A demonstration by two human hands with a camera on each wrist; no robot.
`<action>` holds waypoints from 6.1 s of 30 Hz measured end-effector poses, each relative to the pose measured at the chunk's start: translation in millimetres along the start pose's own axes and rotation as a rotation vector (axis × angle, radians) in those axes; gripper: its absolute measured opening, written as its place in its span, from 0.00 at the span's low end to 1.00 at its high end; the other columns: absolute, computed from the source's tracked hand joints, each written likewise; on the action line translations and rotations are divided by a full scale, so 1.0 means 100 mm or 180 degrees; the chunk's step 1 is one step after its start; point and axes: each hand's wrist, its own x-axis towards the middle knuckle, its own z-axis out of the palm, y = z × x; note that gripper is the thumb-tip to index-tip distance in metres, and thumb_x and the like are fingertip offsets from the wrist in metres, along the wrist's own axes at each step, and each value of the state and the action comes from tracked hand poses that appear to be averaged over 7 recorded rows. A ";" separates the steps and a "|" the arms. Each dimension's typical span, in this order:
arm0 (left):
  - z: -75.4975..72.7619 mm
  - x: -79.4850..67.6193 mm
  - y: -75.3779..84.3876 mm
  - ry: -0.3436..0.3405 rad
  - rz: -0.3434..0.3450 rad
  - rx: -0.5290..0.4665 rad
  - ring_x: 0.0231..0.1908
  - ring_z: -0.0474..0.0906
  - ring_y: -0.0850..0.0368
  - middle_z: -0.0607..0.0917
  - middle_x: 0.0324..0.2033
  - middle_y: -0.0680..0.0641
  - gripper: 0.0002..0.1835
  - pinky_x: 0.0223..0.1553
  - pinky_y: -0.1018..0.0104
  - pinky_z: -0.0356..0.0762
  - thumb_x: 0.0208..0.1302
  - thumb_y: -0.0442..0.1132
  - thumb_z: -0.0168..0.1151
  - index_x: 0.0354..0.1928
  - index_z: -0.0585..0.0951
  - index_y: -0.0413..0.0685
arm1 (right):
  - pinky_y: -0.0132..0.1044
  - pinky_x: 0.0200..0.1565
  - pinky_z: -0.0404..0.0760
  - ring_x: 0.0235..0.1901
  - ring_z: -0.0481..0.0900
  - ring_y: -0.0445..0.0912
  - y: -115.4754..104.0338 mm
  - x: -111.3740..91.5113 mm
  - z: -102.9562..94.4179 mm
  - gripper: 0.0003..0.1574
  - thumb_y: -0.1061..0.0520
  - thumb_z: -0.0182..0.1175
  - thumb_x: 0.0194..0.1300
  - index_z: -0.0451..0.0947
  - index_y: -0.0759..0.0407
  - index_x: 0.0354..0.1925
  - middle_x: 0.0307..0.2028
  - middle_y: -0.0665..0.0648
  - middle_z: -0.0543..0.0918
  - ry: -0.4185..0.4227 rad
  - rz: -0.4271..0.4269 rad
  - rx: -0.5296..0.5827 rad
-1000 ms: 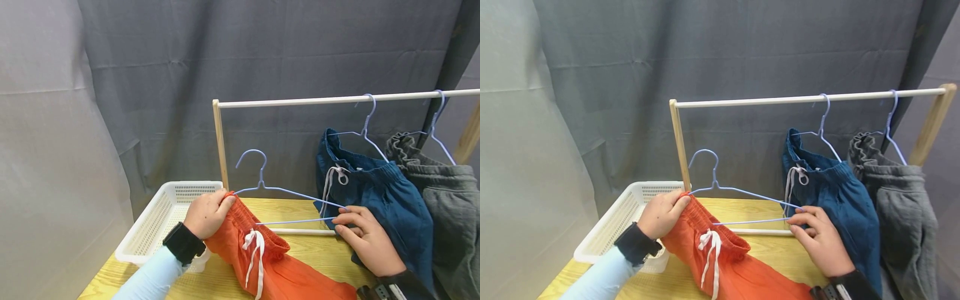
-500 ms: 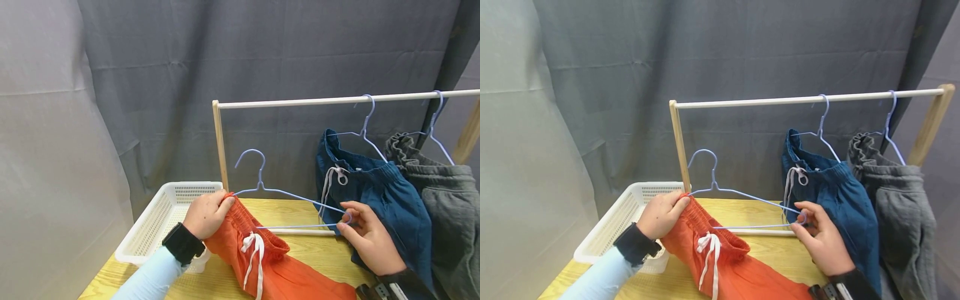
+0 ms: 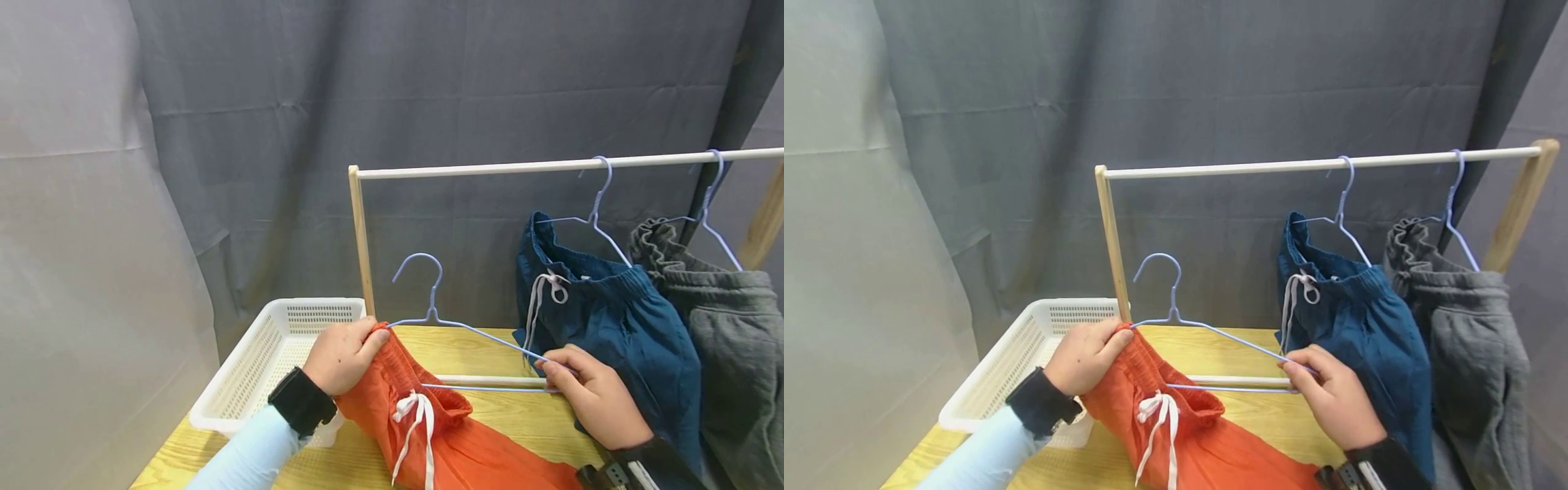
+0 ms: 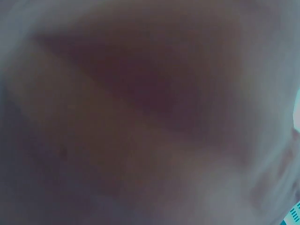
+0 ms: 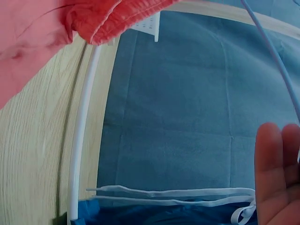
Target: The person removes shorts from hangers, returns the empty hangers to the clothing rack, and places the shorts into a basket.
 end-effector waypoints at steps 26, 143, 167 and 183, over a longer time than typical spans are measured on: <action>-0.03 -0.04 -0.11 0.0008 0.0031 0.0137 0.36 0.76 0.60 0.79 0.33 0.59 0.09 0.43 0.60 0.77 0.76 0.50 0.55 0.40 0.81 0.59 | 0.34 0.34 0.86 0.31 0.86 0.46 -0.01 -0.07 -0.17 0.13 0.58 0.50 0.80 0.77 0.66 0.50 0.34 0.56 0.85 0.0046 0.0139 0.0583; 0.10 -0.28 -0.31 0.0024 -0.0366 0.0406 0.50 0.81 0.52 0.84 0.47 0.52 0.15 0.48 0.51 0.80 0.68 0.50 0.65 0.52 0.82 0.53 | 0.16 0.42 0.74 0.41 0.78 0.26 -0.23 0.38 -0.43 0.20 0.56 0.38 0.83 0.67 0.68 0.62 0.49 0.65 0.81 0.0777 0.0011 0.0104; 0.01 -0.54 -0.46 0.0098 -0.0436 0.0603 0.48 0.81 0.51 0.84 0.47 0.52 0.14 0.47 0.51 0.78 0.66 0.49 0.66 0.50 0.83 0.53 | 0.15 0.40 0.72 0.41 0.75 0.19 -0.02 0.23 -0.23 0.27 0.51 0.51 0.79 0.68 0.64 0.67 0.55 0.66 0.83 0.0504 0.0111 -0.0061; -0.05 -0.92 -0.87 0.0084 -0.0772 0.0813 0.63 0.72 0.38 0.78 0.61 0.38 0.25 0.59 0.36 0.68 0.64 0.54 0.68 0.57 0.82 0.48 | 0.15 0.37 0.72 0.40 0.71 0.17 0.14 0.10 -0.31 0.28 0.47 0.51 0.79 0.68 0.63 0.67 0.53 0.66 0.84 0.0323 0.0408 -0.0205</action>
